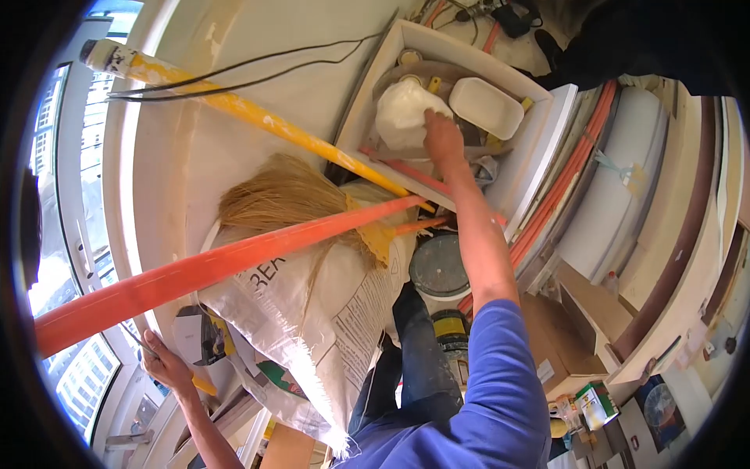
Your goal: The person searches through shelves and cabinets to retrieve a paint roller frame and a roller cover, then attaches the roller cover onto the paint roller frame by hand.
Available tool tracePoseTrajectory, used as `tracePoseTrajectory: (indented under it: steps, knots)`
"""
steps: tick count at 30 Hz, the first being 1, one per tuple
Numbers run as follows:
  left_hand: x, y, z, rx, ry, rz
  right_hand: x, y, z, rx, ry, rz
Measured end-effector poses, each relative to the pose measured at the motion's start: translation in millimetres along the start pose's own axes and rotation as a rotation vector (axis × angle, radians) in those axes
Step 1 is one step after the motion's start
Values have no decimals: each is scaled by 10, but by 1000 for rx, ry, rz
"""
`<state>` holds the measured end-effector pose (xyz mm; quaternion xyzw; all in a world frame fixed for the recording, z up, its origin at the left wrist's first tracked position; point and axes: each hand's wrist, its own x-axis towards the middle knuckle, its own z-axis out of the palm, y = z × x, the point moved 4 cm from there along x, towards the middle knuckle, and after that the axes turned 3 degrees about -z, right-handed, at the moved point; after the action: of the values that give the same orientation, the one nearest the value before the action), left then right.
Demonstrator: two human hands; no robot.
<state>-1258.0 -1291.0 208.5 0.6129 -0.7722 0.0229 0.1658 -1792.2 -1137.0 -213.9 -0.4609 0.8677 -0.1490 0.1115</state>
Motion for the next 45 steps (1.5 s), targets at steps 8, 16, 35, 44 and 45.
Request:
tracePoseTrajectory:
  steps: [8,16,35,44,45]
  knots:
    - [-3,-95,-31,29,-82,-42,249,115,-51,244,209,49]
    - [-6,35,-5,49,10,-6,-610,-146,-775,217,250,5]
    - [-14,113,-25,50,62,64,-2651,-828,-486,490,212,160]
    - [-31,164,-22,9,33,15,-992,-2,-419,56,-160,191]
    - [-26,158,-13,-3,28,10,-848,56,-283,3,-366,204]
